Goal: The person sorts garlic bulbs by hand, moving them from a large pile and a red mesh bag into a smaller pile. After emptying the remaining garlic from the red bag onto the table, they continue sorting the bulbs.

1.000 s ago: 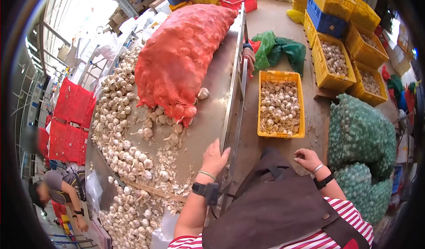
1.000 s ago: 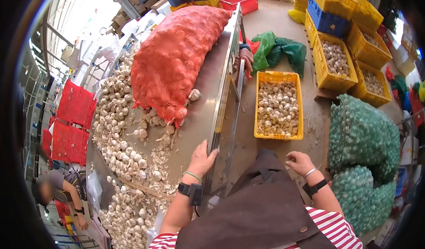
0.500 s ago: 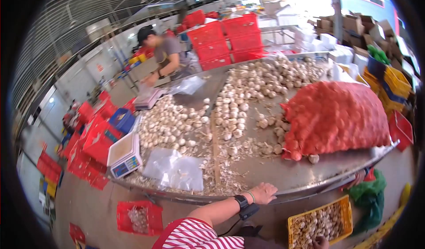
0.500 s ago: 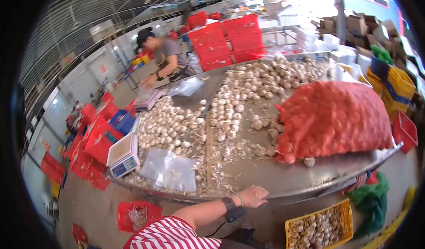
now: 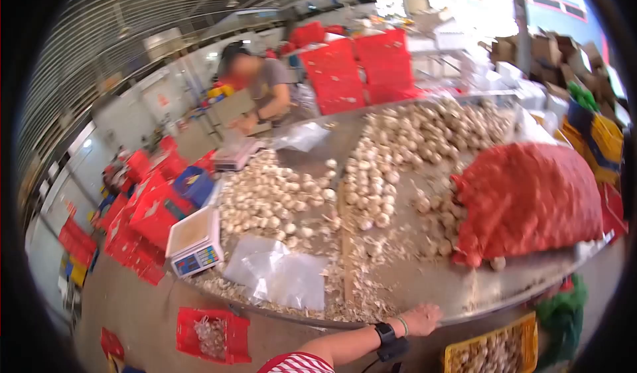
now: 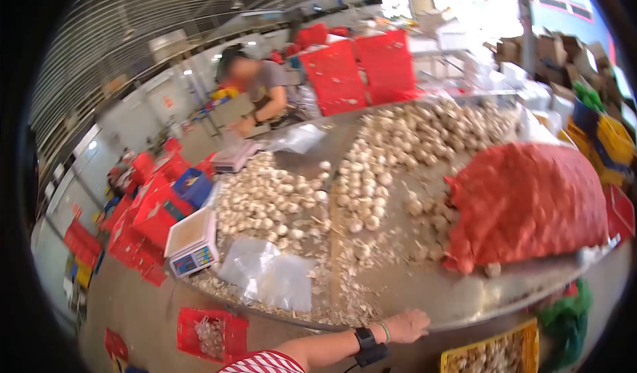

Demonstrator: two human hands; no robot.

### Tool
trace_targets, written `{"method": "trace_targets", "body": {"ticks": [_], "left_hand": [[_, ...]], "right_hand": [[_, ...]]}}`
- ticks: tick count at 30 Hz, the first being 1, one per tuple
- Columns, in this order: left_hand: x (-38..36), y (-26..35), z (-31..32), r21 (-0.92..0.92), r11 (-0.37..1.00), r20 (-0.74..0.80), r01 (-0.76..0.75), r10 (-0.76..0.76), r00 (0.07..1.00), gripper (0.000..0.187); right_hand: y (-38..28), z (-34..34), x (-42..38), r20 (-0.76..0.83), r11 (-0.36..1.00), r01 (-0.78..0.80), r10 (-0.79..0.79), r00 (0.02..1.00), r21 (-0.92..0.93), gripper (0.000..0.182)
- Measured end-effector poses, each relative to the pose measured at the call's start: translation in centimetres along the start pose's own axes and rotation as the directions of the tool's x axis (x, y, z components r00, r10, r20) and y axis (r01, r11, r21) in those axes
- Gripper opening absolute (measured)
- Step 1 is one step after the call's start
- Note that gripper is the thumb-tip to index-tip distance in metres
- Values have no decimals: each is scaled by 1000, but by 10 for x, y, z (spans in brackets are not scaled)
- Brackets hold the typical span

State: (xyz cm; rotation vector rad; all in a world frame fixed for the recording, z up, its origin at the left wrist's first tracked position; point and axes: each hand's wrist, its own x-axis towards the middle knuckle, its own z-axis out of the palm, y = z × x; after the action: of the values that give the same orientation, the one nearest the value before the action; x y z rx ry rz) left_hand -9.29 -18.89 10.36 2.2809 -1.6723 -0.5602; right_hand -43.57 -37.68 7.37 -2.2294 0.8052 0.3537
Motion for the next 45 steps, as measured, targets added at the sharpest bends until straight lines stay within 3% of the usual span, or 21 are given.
{"method": "trace_targets", "body": {"ticks": [1,3,5,9,11,16,19,25,26,31,32,33,34,35,36,37,38,41,43,44,45], "left_hand": [[2,7,-1,-8,1000,31,17,-17,999,27],[-2,11,-6,-52,999,-51,-10,7,999,24],[-2,10,-1,-13,999,-121,-43,41,992,23],[-1,11,-9,29,999,15,-35,35,999,24],[0,9,-7,0,1000,-28,-28,28,999,24],[1,7,-4,3,999,-15,-40,40,999,25],[-1,11,-5,16,999,-50,-40,41,998,25],[0,11,-10,47,996,-82,-71,75,994,26],[0,12,-11,25,997,-81,-73,75,994,26],[6,5,-7,-22,996,-34,-86,85,996,25],[6,4,-4,-50,993,-81,-104,100,992,26],[6,3,-3,-79,989,-126,-123,113,986,26],[8,6,-10,-74,996,44,-39,43,998,24],[9,10,-17,-57,997,210,42,-29,977,24],[4,10,-14,3,1000,71,-31,31,997,29],[0,8,-7,63,994,-64,-95,99,993,36],[3,8,-4,39,995,-53,-88,90,995,36],[13,11,-27,-126,991,84,34,-24,996,32],[19,15,-38,-107,991,223,78,-52,974,26],[18,19,-38,-96,984,262,148,-119,958,29],[18,15,-36,-118,977,282,175,-136,950,29]], "right_hand": [[26,8,5,-8,999,-21,21,1000,-50,37],[76,24,-4,-185,993,50,-69,980,-108,22],[38,2,-25,-330,999,-1,17,944,50,22],[26,-32,-41,-510,983,-50,135,849,177,17],[19,-52,-46,-607,963,29,146,781,269,14],[3,-108,-57,-762,961,150,83,642,232,13],[1,-142,-49,-745,932,201,98,660,301,16],[-48,-232,7,-760,972,209,-218,612,-110,26],[-61,-250,17,-763,972,207,-215,609,-108,26],[-103,-353,91,-587,886,252,-449,674,-388,32],[-105,-374,114,-545,795,291,-585,600,-533,33],[-104,-397,140,-497,786,332,-596,631,-522,33],[-106,-415,168,-496,773,266,-590,637,-576,35],[-104,-431,201,-502,732,297,-651,570,-613,37],[-103,-445,237,-503,698,284,-687,524,-657,39],[-114,-459,268,-480,695,271,-678,556,-666,38],[-115,-476,314,-445,655,301,-717,536,-693,37],[-128,-524,446,-371,665,304,-674,639,-683,43],[-114,-546,533,-354,663,121,-535,767,-739,47],[-79,-581,576,353,27,489,-658,665,-872,48],[-81,-579,568,337,56,490,-660,672,-870,44]]}}
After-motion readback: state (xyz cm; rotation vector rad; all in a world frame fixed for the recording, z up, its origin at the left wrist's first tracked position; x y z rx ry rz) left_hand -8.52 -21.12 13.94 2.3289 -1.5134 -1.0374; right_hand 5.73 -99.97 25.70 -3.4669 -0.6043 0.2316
